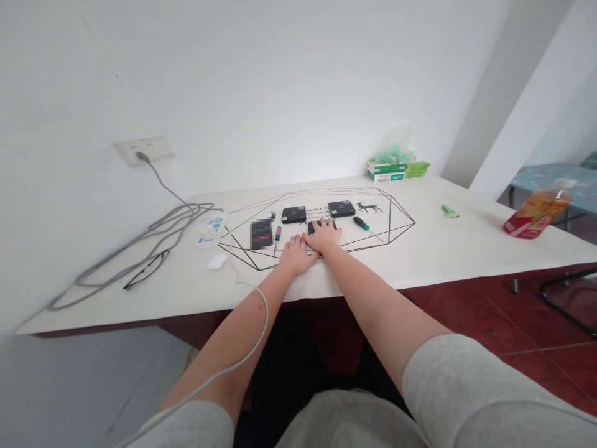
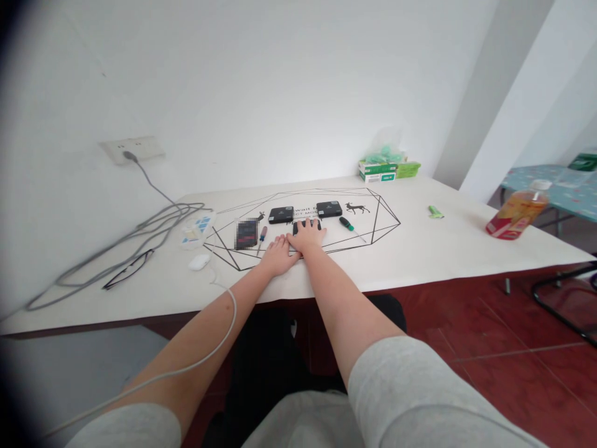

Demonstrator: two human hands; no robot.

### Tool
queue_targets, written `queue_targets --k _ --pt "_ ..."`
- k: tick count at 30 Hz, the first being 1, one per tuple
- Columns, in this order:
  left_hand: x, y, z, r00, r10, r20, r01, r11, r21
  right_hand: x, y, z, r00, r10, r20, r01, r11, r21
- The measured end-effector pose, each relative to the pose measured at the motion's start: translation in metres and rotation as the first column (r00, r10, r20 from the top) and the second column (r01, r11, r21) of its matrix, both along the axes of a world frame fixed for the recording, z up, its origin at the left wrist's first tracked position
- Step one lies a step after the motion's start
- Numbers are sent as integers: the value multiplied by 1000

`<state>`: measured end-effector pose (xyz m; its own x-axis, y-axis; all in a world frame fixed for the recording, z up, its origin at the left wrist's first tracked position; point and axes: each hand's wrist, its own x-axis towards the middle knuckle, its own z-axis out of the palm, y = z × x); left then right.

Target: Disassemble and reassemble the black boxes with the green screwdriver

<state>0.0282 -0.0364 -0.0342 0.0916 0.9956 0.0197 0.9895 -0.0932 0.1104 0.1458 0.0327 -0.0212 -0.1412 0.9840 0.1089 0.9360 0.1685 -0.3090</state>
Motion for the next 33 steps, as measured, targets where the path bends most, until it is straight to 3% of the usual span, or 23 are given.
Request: queue_targets --k 18,33 --pt "2 -2 -6 999 -2 -51 4 999 35 0 7 -1 999 36 21 -37 998 55" --pt "1 2 2 999 10 -32 -10 1000 -8 1 7 3 999 48 18 -49 997 63"
